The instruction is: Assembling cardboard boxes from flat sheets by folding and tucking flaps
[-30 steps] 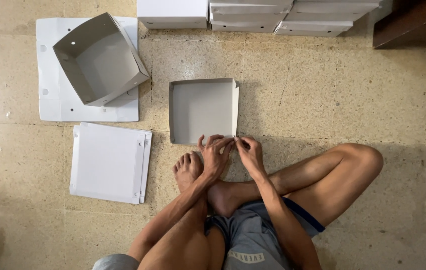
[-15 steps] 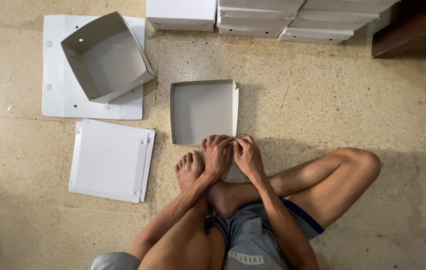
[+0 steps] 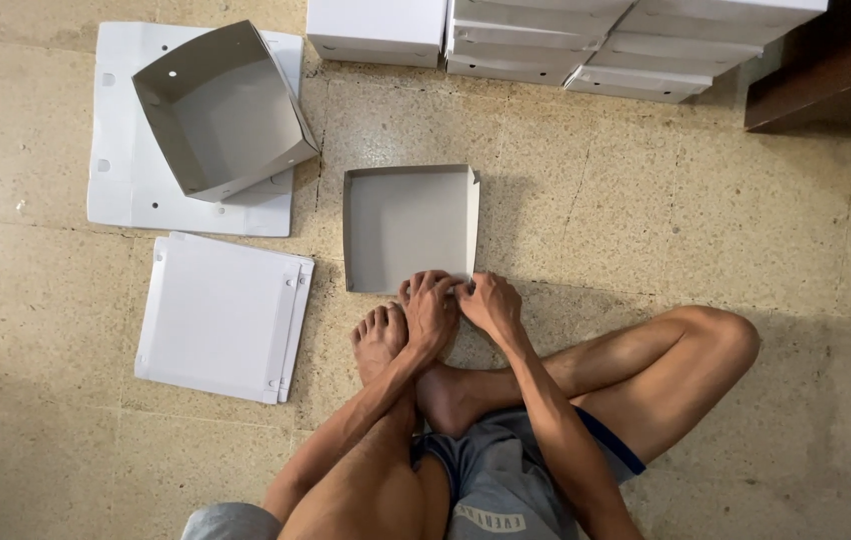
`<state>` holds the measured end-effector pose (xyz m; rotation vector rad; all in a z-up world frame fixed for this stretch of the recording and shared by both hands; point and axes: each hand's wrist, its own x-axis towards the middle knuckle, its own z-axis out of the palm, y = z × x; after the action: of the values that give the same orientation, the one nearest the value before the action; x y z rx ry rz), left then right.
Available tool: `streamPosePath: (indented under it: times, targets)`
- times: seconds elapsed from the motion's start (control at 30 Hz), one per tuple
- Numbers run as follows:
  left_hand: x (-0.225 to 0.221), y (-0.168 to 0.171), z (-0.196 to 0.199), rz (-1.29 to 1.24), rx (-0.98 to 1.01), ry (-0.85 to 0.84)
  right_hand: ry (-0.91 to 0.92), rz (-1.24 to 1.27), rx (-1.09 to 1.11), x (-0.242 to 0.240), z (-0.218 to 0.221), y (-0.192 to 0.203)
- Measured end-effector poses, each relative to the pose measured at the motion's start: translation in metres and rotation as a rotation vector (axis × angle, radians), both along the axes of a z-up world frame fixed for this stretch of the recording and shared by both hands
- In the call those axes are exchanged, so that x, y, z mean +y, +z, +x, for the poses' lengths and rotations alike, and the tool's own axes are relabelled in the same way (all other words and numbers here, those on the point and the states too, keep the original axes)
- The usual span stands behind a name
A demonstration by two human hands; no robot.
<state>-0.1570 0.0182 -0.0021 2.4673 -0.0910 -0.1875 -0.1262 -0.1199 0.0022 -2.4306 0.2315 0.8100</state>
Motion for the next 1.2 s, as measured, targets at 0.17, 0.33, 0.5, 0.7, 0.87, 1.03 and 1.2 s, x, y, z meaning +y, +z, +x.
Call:
streamPosePath:
  times: [0.17,0.33,0.5,0.7,0.87,1.03,1.2]
  targets:
    - [0.0,0.019,0.004,-0.032,0.013,0.015,-0.043,-0.058,0.001,0.012,0.009,0.019]
    - [-0.002,0.015,0.003,-0.016,-0.074,-0.001,-0.061,-0.055,-0.009,0.018,0.012,0.041]
    - [-0.002,0.01,0.002,0.029,-0.1,-0.001,-0.067,-0.053,-0.006,0.024,0.014,0.063]
    - [-0.005,0.071,0.01,0.137,-0.163,-0.008,-0.011,-0.056,-0.016,0.024,0.008,0.066]
    - [0.0,0.046,0.009,0.089,-0.133,-0.019,-0.043,-0.03,-0.048,0.018,0.003,0.031]
    - [0.004,0.019,0.004,0.088,-0.118,-0.062,-0.02,-0.018,-0.06,0.017,0.002,0.028]
    - [0.008,-0.003,0.004,0.109,0.153,-0.182,0.002,-0.01,-0.067,0.003,-0.01,0.001]
